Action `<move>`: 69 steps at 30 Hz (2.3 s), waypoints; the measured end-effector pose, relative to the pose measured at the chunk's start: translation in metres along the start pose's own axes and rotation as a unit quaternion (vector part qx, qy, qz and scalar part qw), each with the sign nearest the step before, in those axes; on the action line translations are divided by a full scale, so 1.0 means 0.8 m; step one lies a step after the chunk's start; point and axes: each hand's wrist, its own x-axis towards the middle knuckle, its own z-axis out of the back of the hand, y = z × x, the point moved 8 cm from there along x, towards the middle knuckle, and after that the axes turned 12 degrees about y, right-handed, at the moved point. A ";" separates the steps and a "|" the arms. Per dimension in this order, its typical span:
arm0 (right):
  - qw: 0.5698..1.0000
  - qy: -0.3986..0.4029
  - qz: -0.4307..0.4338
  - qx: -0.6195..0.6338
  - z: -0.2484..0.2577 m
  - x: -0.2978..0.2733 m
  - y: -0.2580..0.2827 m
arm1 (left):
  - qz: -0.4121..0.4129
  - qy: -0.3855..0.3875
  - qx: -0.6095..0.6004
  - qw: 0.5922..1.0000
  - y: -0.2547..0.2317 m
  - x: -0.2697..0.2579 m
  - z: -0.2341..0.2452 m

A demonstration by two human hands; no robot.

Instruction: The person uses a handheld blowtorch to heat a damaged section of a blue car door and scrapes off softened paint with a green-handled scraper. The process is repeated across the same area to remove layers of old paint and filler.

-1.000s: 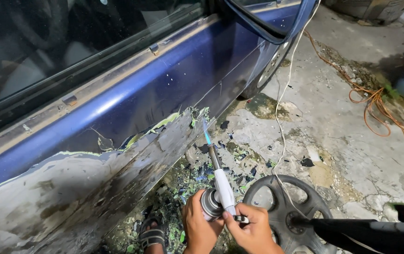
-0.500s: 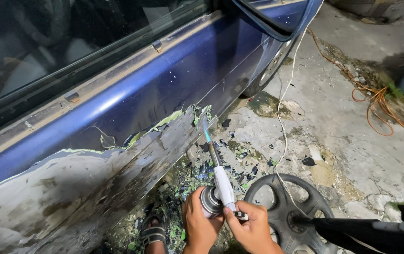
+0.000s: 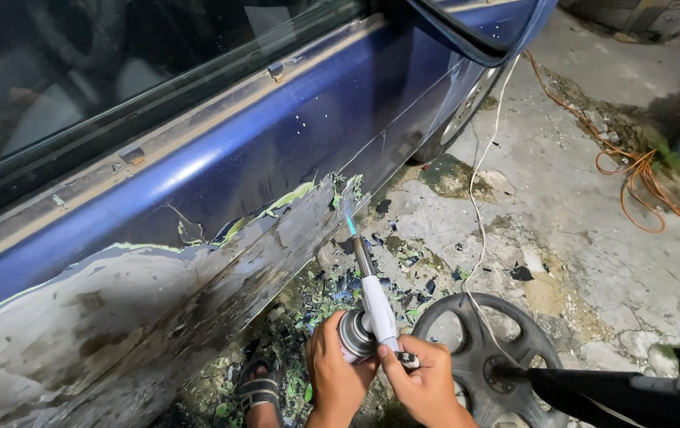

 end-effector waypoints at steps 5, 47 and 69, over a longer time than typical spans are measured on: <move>1.000 0.004 0.015 0.008 -0.004 0.005 0.010 | 0.013 0.002 -0.008 1.000 0.008 0.002 -0.001; 0.997 -0.056 0.044 -0.012 -0.017 0.013 0.019 | -0.074 0.016 -0.055 0.996 -0.005 0.025 0.018; 0.997 -0.055 0.054 -0.005 -0.016 0.013 0.028 | -0.081 0.015 -0.055 0.995 -0.011 0.025 0.020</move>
